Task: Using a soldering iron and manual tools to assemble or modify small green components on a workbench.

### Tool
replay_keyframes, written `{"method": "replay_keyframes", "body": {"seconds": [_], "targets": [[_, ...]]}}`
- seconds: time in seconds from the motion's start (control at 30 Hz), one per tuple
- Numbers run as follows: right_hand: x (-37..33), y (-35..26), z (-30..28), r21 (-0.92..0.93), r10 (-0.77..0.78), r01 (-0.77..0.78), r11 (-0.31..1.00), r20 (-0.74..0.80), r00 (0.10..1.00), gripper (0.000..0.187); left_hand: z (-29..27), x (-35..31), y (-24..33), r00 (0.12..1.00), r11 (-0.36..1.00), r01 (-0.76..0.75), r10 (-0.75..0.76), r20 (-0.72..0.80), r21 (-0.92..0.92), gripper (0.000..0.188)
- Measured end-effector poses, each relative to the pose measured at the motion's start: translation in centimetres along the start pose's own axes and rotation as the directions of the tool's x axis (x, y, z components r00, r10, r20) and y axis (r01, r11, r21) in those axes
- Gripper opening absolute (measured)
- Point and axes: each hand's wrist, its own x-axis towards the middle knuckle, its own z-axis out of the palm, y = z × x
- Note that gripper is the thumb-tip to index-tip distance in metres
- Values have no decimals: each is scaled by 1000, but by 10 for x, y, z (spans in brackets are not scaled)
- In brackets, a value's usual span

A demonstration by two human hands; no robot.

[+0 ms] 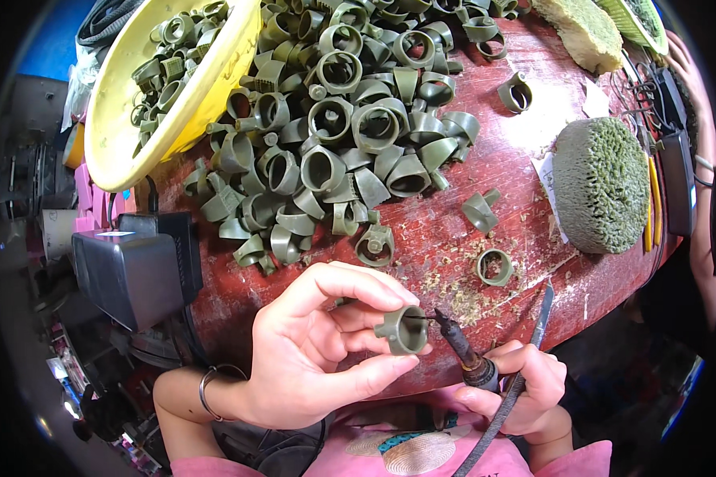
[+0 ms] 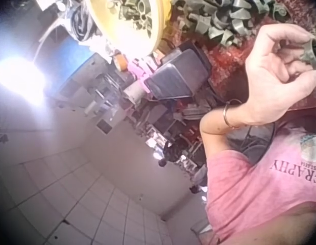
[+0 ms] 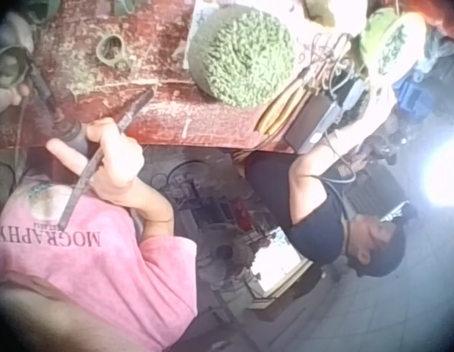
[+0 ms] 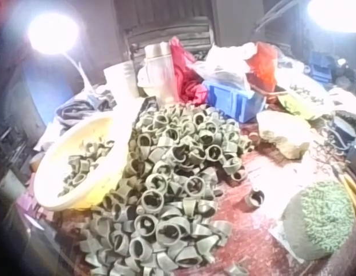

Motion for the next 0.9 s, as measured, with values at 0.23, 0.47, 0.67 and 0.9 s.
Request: {"method": "replay_keyframes", "body": {"seconds": [0.23,0.47,0.67,0.9], "targets": [[1,-1,-1,21,-7,7,1000,6,1000,46,0,-1,0,1000,1000,-4,4,2,-6,43],[1,0,-1,25,-2,2,1000,7,1000,46,0,0,1,1000,1000,4,-4,-1,-10,43],[0,1,-2,27,-2,2,1000,18,1000,46,0,0,1,1000,1000,12,-11,10,-24,43],[-1,1,-2,40,-1,0,999,15,1000,46,-1,0,1,1000,999,13,-12,23,-29,43]]}}
